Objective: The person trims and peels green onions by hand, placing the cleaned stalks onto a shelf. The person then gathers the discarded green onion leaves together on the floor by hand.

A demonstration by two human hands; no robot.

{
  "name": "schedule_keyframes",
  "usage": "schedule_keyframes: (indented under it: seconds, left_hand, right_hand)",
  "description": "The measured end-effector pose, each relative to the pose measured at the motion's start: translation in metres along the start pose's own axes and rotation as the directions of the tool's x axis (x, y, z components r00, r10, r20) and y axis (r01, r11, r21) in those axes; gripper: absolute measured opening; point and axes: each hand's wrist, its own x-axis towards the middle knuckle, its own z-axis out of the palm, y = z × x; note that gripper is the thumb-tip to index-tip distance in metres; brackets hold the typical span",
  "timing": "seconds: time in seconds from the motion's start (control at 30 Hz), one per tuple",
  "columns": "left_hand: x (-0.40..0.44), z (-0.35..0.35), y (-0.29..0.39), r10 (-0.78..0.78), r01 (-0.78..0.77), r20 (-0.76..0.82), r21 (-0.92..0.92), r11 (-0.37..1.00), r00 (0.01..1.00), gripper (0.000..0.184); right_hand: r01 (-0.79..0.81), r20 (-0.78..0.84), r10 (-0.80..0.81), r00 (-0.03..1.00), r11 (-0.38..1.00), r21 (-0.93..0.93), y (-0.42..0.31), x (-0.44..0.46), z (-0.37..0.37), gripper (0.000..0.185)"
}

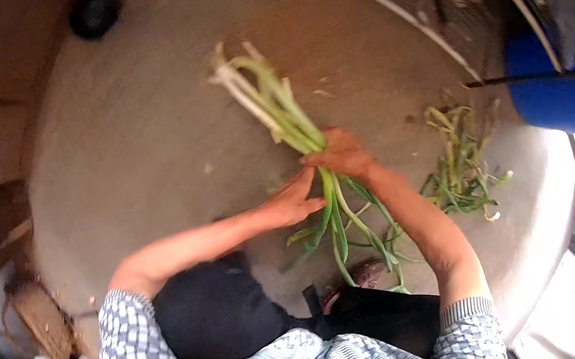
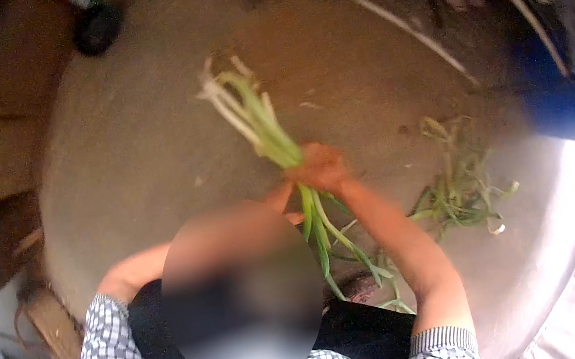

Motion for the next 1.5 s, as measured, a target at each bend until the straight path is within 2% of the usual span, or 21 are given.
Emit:
schedule_keyframes:
  seconds: [0.07, 0.23, 0.33, 0.4, 0.47, 0.5, 0.53, 0.6, 0.67, 0.73, 0.83, 0.93, 1.03, 1.07, 1.17, 1.27, 1.33, 1.37, 1.4, 1.47, 1.5]
  left_hand:
    - [0.002, -0.006, 0.014, 0.08, -0.081, 0.014, 0.098, 0.992, 0.997, 0.069]
    - [0.038, -0.02, 0.003, 0.409, -0.397, -0.036, 0.178, 0.9, 0.912, 0.062]
    - [0.051, -0.051, -0.021, 0.272, -0.149, -0.249, 0.422, 0.894, 0.93, 0.056]
    - [0.065, -0.076, -0.057, 0.083, 0.087, -0.338, 0.459, 0.884, 0.937, 0.066]
    - [0.06, -0.085, -0.079, 0.006, 0.217, -0.289, 0.735, 0.642, 0.957, 0.075]
    - [0.06, -0.086, -0.084, -0.041, 0.263, -0.278, 0.836, 0.481, 0.96, 0.08]
    - [0.062, -0.085, -0.081, -0.074, 0.269, -0.265, 0.851, 0.451, 0.962, 0.084]
    - [0.066, -0.084, -0.076, -0.145, 0.273, -0.234, 0.883, 0.382, 0.961, 0.091]
    - [0.066, -0.083, -0.078, -0.13, 0.266, -0.234, 0.888, 0.374, 0.963, 0.092]
    - [0.071, -0.082, -0.086, -0.11, 0.261, -0.237, 0.886, 0.383, 0.965, 0.094]
    - [0.072, -0.079, -0.096, -0.092, 0.259, -0.243, 0.877, 0.406, 0.966, 0.097]
    - [0.068, -0.081, -0.085, -0.114, 0.266, -0.241, 0.879, 0.395, 0.964, 0.099]
    - [0.067, -0.084, -0.079, -0.126, 0.269, -0.238, 0.874, 0.404, 0.963, 0.1]
    - [0.067, -0.085, -0.079, -0.113, 0.26, -0.234, 0.875, 0.408, 0.966, 0.1]
    - [0.067, -0.081, -0.091, -0.064, 0.249, -0.245, 0.874, 0.416, 0.967, 0.102]
    - [0.074, -0.078, -0.104, -0.073, 0.281, -0.278, 0.847, 0.452, 0.958, 0.107]
    - [0.075, -0.07, -0.106, -0.086, 0.289, -0.281, 0.847, 0.447, 0.956, 0.109]
    - [0.073, -0.07, -0.103, -0.084, 0.283, -0.274, 0.863, 0.418, 0.958, 0.11]
    - [0.074, -0.07, -0.101, -0.079, 0.279, -0.27, 0.88, 0.384, 0.96, 0.11]
    - [0.073, -0.068, -0.101, -0.04, 0.241, -0.242, 0.907, 0.345, 0.969, 0.109]
    - [0.073, -0.067, -0.1, -0.019, 0.229, -0.236, 0.918, 0.325, 0.972, 0.108]
  right_hand:
    - [-0.066, -0.109, 0.051, 0.993, 0.988, -0.142, -0.003, -0.006, -0.017, 0.045]
    - [-0.012, -0.247, -0.029, 0.968, 0.986, -0.166, 0.004, -0.047, -0.079, 0.039]
    - [0.002, -0.353, 0.006, 0.935, 1.0, 0.024, 0.03, -0.082, -0.123, 0.032]
    - [-0.054, -0.388, 0.095, 0.917, 0.992, 0.117, 0.032, -0.109, -0.157, 0.033]
    - [-0.095, -0.542, 0.108, 0.833, 0.994, 0.053, 0.048, -0.121, -0.185, 0.031]
    - [-0.028, -0.621, 0.057, 0.782, 0.998, 0.056, 0.057, -0.124, -0.199, 0.029]
    - [0.039, -0.693, 0.008, 0.721, 0.998, 0.053, 0.065, -0.124, -0.214, 0.027]
    - [-0.085, -0.764, 0.027, 0.645, 0.996, -0.036, 0.069, -0.115, -0.253, 0.027]
    - [-0.106, -0.733, -0.017, 0.68, 0.987, -0.121, 0.042, -0.101, -0.29, 0.026]
    - [-0.245, -0.745, -0.262, 0.613, 0.834, -0.495, 0.037, -0.078, -0.311, 0.034]
    - [-0.389, -0.685, -0.517, 0.513, 0.571, -0.723, 0.032, -0.035, -0.317, 0.046]
    - [-0.478, -0.627, -0.448, 0.637, 0.409, -0.777, -0.004, -0.003, -0.315, 0.051]
    - [-0.536, -0.626, -0.554, 0.549, 0.341, -0.772, 0.005, 0.035, -0.333, 0.048]
    - [-0.603, -0.56, -0.661, 0.5, 0.198, -0.773, 0.02, 0.047, -0.344, 0.051]
    - [-0.704, -0.649, -0.684, 0.334, 0.277, -0.654, 0.065, 0.078, -0.35, 0.055]
    - [-0.746, -0.792, -0.413, 0.45, 0.313, -0.588, 0.075, 0.064, -0.297, 0.051]
    - [-0.604, -0.648, -0.395, 0.651, 0.247, -0.758, 0.096, 0.034, -0.23, 0.058]
    - [-0.484, -0.558, -0.382, 0.736, 0.279, -0.829, 0.11, 0.012, -0.191, 0.055]
    - [-0.355, -0.464, -0.377, 0.802, 0.323, -0.877, 0.123, -0.012, -0.156, 0.053]
    - [-0.283, -0.474, -0.255, 0.843, 0.538, -0.794, 0.151, -0.061, -0.108, 0.054]
    - [-0.391, -0.575, -0.133, 0.808, 0.609, -0.69, 0.181, -0.079, -0.084, 0.051]
